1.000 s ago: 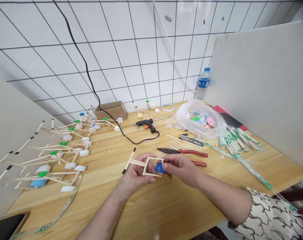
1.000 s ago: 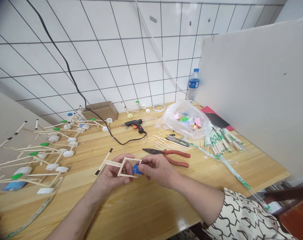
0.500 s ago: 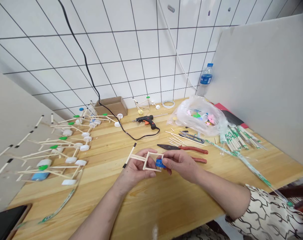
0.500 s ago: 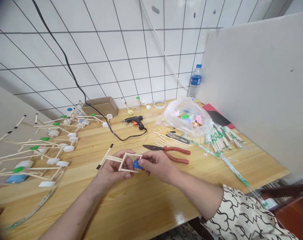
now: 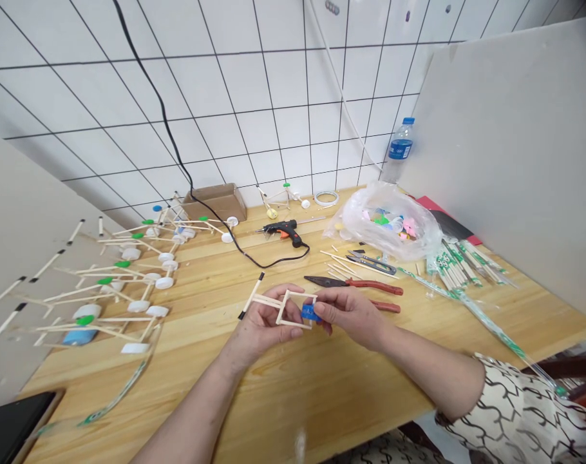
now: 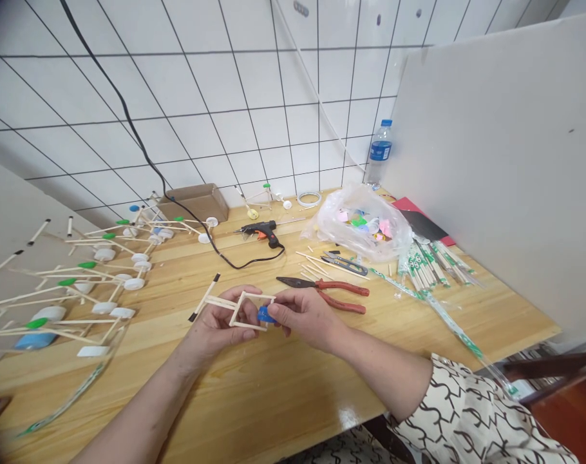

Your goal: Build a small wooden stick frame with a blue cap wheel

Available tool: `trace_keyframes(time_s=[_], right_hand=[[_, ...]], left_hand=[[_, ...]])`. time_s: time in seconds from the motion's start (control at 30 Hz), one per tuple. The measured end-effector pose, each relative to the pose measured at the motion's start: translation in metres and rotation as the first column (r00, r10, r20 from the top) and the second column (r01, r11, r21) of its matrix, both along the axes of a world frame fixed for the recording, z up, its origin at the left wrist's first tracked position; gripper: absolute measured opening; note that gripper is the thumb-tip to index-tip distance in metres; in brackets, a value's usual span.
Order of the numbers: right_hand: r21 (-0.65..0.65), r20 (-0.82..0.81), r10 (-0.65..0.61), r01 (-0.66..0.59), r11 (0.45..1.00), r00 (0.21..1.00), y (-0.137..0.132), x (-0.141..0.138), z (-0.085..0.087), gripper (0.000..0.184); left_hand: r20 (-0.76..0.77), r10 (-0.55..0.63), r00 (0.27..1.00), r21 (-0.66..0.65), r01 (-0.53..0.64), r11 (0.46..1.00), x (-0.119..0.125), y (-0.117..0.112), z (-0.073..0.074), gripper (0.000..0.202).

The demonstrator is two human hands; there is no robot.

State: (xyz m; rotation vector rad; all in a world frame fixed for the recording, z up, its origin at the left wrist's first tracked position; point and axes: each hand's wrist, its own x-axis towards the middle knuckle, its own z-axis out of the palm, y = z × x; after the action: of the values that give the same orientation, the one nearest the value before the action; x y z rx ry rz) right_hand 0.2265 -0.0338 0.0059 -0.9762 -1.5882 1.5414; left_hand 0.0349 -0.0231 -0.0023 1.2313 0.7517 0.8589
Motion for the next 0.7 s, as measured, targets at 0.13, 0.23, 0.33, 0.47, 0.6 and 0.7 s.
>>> trace_keyframes(time_s=[0.13, 0.23, 0.33, 0.47, 0.6, 0.7], right_hand=[[-0.006, -0.009, -0.007, 0.007, 1.000, 1.000, 0.0000, -0.0007, -0.0007, 0.036], [-0.003, -0.018, -0.011, 0.011, 1.000, 1.000, 0.0004, -0.0006, -0.0016, 0.036], [-0.003, -0.016, -0.012, 0.012, 1.000, 1.000, 0.0007, -0.0003, -0.0019, 0.036], [0.010, -0.012, -0.001, 0.001, 1.000, 1.000, 0.0005, 0.0002, -0.0022, 0.035], [0.024, 0.001, 0.003, -0.003, 1.000, 1.000, 0.0005, 0.0007, -0.0027, 0.035], [0.024, 0.008, 0.006, -0.006, 1.000, 1.000, 0.0005, 0.0009, -0.0023, 0.034]], left_hand=[[-0.012, 0.000, 1.000, 0.002, 0.000, 1.000, 0.0008, -0.0003, 0.0007, 0.050], [-0.017, 0.001, 1.000, 0.000, -0.001, 1.000, 0.0014, -0.0007, 0.0002, 0.051], [-0.009, -0.004, 1.000, -0.001, 0.004, 1.000, 0.0013, -0.0006, -0.0010, 0.052], [0.009, -0.017, 1.000, 0.003, 0.017, 1.000, 0.0006, 0.0001, -0.0023, 0.051], [0.006, -0.014, 1.000, 0.003, 0.014, 1.000, 0.0003, 0.0008, -0.0030, 0.050], [0.000, -0.023, 1.000, -0.001, 0.023, 1.000, 0.0001, 0.0013, -0.0031, 0.050]])
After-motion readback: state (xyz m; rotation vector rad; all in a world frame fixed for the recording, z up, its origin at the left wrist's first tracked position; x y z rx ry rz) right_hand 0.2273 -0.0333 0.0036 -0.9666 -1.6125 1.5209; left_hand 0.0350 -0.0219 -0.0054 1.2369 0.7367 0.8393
